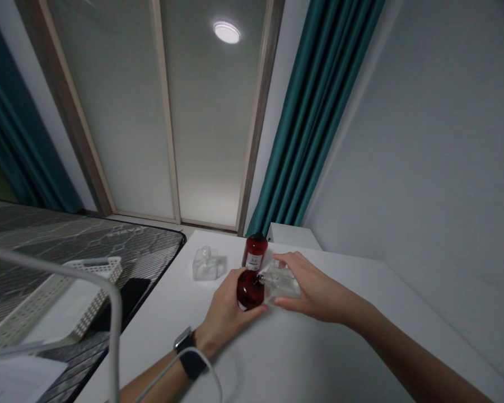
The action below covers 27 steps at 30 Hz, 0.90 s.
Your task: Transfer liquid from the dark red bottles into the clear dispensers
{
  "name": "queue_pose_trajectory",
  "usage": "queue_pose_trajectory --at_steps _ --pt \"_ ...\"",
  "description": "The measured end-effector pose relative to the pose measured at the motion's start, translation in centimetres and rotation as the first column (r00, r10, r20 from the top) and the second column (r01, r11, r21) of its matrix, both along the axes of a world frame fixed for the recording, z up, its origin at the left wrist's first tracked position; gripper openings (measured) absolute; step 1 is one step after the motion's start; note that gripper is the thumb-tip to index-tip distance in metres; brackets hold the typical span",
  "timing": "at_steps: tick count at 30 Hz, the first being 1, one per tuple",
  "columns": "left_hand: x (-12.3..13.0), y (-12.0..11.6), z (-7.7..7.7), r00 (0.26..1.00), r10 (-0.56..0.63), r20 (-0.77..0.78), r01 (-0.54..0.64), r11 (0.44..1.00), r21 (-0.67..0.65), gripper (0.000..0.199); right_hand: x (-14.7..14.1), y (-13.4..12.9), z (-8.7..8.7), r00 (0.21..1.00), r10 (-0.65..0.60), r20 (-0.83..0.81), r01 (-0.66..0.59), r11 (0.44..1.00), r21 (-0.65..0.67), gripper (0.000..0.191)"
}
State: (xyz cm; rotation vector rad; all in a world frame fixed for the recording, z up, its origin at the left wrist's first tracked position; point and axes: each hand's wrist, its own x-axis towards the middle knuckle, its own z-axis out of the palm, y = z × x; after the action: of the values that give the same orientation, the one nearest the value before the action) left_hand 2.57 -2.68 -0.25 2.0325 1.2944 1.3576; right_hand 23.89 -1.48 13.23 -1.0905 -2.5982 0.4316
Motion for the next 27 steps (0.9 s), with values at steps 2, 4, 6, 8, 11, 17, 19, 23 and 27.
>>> queue_pose_trajectory --at_steps 2,4,6,8,11,17,19,23,27 --pt "0.02 0.0 -0.01 1.0 0.001 0.0 -0.001 1.0 -0.001 0.072 -0.08 -0.03 0.16 1.0 -0.007 0.015 0.007 1.0 -0.007 0.069" --pt "0.05 0.01 -0.02 1.0 0.003 0.001 -0.003 1.0 -0.002 0.072 -0.08 -0.03 0.21 1.0 -0.009 0.024 0.01 1.0 -0.01 0.069" --pt "0.09 0.03 -0.05 1.0 0.004 0.004 -0.004 1.0 -0.003 0.073 -0.02 0.02 0.17 1.0 -0.004 0.024 0.004 1.0 -0.011 0.07" --pt "0.11 0.05 -0.1 1.0 0.006 0.008 -0.006 1.0 -0.002 0.072 0.07 0.09 0.1 1.0 0.003 0.022 -0.003 1.0 -0.008 0.071" --pt "0.15 0.02 -0.13 1.0 0.011 0.013 -0.011 1.0 -0.002 0.071 0.15 0.14 0.08 1.0 0.007 0.017 -0.007 1.0 -0.006 0.071" --pt "0.29 -0.19 0.14 0.999 0.012 0.039 -0.01 0.999 -0.037 0.07 0.09 0.04 0.16 1.0 0.0 -0.002 0.0 1.0 -0.009 0.072" --pt "0.33 -0.21 0.15 0.999 0.008 0.05 -0.005 0.999 -0.052 0.07 0.11 0.06 0.04 1.0 0.001 -0.012 -0.001 1.0 -0.001 0.072" --pt "0.39 -0.11 -0.04 0.997 0.014 0.069 -0.01 0.998 -0.063 0.069 0.17 0.2 -0.27 1.0 0.001 -0.027 0.0 1.0 0.025 0.074" --pt "0.43 -0.05 -0.06 0.996 0.014 0.088 -0.008 0.998 -0.064 0.069 0.1 0.25 -0.36 0.999 -0.001 -0.035 0.002 0.999 0.037 0.076"
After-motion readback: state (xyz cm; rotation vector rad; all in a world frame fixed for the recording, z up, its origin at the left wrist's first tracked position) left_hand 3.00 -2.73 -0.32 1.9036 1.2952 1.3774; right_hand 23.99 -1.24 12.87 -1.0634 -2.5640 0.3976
